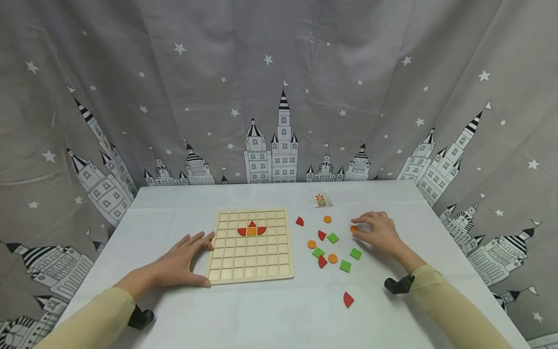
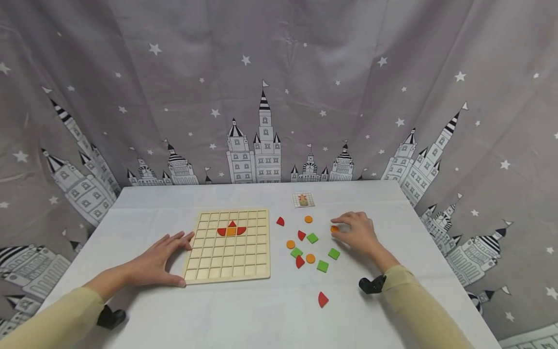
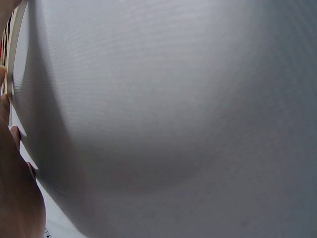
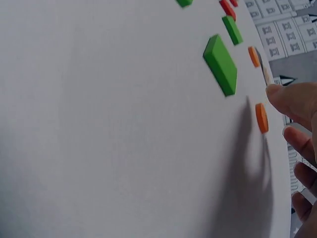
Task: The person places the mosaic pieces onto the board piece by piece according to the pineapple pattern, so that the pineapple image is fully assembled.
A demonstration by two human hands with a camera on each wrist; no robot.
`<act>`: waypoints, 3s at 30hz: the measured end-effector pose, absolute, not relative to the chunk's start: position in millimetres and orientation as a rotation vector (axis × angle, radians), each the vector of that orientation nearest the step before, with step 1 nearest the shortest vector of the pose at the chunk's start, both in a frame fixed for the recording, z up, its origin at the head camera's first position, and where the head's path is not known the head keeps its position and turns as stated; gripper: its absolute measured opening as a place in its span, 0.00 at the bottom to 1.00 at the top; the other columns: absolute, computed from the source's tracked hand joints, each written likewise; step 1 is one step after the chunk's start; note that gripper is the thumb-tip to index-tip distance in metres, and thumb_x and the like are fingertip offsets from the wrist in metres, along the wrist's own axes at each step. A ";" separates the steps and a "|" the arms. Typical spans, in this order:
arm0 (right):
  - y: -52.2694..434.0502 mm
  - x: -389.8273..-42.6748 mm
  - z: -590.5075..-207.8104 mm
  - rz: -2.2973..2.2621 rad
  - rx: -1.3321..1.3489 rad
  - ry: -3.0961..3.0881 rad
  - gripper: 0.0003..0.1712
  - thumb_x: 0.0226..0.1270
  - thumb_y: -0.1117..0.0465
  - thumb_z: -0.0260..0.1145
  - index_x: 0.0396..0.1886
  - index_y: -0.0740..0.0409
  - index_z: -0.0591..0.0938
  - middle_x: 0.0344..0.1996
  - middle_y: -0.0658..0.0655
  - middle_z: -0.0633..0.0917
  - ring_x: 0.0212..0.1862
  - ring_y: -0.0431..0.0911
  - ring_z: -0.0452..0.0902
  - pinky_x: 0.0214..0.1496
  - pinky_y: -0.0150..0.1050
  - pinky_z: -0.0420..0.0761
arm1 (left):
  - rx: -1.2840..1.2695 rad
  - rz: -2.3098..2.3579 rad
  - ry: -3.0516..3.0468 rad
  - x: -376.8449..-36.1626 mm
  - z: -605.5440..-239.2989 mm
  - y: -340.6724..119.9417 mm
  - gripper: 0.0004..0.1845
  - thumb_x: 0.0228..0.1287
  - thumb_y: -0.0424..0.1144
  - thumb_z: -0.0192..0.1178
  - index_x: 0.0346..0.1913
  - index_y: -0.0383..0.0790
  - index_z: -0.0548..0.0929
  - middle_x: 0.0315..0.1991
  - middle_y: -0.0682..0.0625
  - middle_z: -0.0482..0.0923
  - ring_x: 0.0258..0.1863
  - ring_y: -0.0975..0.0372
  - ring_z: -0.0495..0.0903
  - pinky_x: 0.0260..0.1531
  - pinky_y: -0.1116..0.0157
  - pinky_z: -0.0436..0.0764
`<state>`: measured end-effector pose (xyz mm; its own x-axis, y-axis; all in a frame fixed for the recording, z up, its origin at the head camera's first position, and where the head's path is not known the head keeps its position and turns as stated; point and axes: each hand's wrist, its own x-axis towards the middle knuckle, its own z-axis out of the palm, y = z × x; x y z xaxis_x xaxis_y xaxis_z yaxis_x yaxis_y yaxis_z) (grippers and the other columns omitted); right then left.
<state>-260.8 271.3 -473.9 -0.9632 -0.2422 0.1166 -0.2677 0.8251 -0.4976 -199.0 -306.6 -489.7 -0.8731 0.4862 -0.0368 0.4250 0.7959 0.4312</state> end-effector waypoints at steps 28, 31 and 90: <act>280.8 -268.3 -493.0 0.891 0.248 -2.977 0.19 0.64 0.49 0.74 0.51 0.53 0.89 0.54 0.61 0.80 0.60 0.60 0.64 0.62 0.64 0.64 | 0.762 0.647 2.841 -197.7 -490.7 -306.9 0.49 0.39 0.79 0.70 0.60 0.51 0.73 0.80 0.44 0.56 0.78 0.40 0.51 0.76 0.37 0.44; 280.1 -268.0 -493.4 0.886 0.252 -2.970 0.18 0.64 0.49 0.74 0.50 0.52 0.89 0.53 0.60 0.80 0.59 0.60 0.65 0.62 0.64 0.65 | 0.763 0.645 2.841 -197.5 -491.1 -307.1 0.49 0.39 0.79 0.70 0.60 0.51 0.73 0.80 0.44 0.56 0.78 0.40 0.51 0.76 0.37 0.44; 42.0 -275.4 -480.3 0.852 1.040 -2.847 0.09 0.64 0.44 0.74 0.39 0.40 0.90 0.51 0.43 0.80 0.58 0.44 0.67 0.61 0.44 0.69 | 0.658 0.610 2.821 -198.5 -488.0 -306.6 0.49 0.38 0.80 0.70 0.59 0.53 0.71 0.81 0.47 0.55 0.79 0.43 0.49 0.77 0.39 0.42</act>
<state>-275.4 42.0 -480.3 -0.7819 -0.5992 0.1721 -0.5952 0.6354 -0.4919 -198.5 -306.6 -488.0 -0.8857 0.4571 -0.0811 0.3827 0.8178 0.4298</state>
